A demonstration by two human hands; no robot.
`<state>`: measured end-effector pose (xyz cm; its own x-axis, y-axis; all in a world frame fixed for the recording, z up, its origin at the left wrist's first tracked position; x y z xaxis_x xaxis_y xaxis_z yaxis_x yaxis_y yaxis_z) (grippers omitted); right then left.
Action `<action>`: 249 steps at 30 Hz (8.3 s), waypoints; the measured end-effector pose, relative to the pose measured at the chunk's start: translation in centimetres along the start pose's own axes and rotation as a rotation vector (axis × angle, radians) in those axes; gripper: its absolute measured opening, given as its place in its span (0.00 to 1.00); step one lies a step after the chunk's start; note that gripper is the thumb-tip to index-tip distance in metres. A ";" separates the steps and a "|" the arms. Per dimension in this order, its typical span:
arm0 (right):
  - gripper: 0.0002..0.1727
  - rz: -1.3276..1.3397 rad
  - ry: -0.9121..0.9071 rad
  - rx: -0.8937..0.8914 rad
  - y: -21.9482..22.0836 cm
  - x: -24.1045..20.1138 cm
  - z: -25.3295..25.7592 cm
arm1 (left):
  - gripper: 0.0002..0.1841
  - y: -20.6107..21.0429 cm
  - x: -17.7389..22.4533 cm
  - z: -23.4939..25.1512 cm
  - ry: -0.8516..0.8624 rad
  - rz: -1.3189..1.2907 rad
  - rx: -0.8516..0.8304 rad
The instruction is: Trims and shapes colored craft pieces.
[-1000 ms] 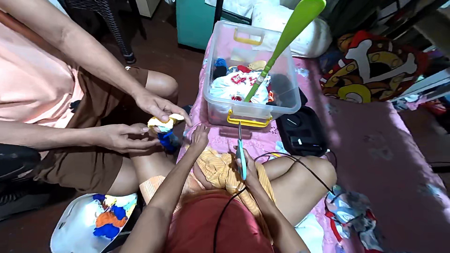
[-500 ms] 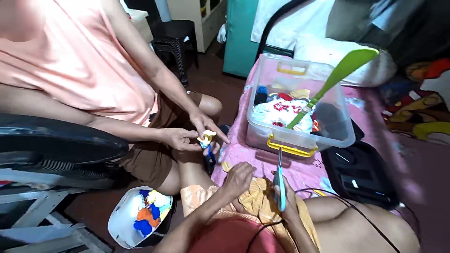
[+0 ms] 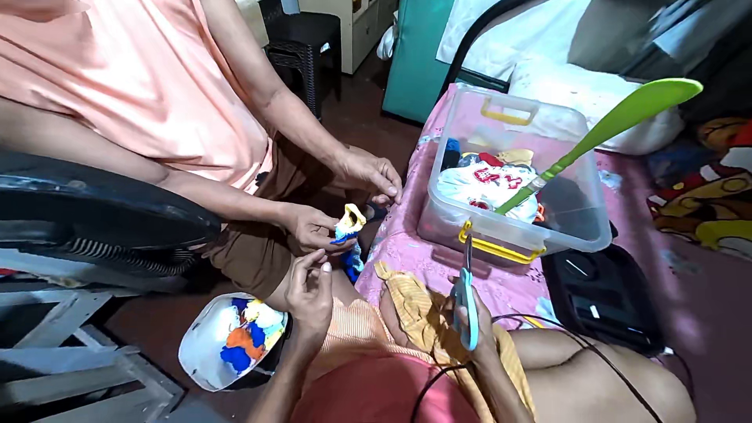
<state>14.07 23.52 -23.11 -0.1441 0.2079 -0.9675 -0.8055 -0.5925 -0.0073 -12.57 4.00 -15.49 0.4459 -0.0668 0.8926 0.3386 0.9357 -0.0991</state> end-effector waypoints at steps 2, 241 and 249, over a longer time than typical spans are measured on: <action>0.50 0.023 -0.012 -0.017 0.6 -0.6 0.3 | 0.21 0.2 0.5 0.4 0.108 0.203 0.010; 0.41 0.659 0.058 -0.316 -3.6 0.6 -2.1 | 0.15 25.1 -14.7 -5.6 -0.263 0.699 -0.897; 0.42 0.640 0.056 -0.311 -3.6 0.0 -2.1 | 0.15 13.7 -2.9 -5.1 0.135 0.104 -0.577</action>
<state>18.20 24.06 -23.58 -0.4973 -0.2905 -0.8175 -0.3703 -0.7811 0.5028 -4.95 15.23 -21.65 0.5895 -0.0638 0.8053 0.6655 0.6034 -0.4393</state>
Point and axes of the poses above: each hand's wrist, its own z-axis towards the middle knuckle, its own y-axis out of the palm, x = y × z, the point moved 9 cm from there along z, towards the middle knuckle, and after that the axes turned 6 degrees about -y, right-handed, at the moved point
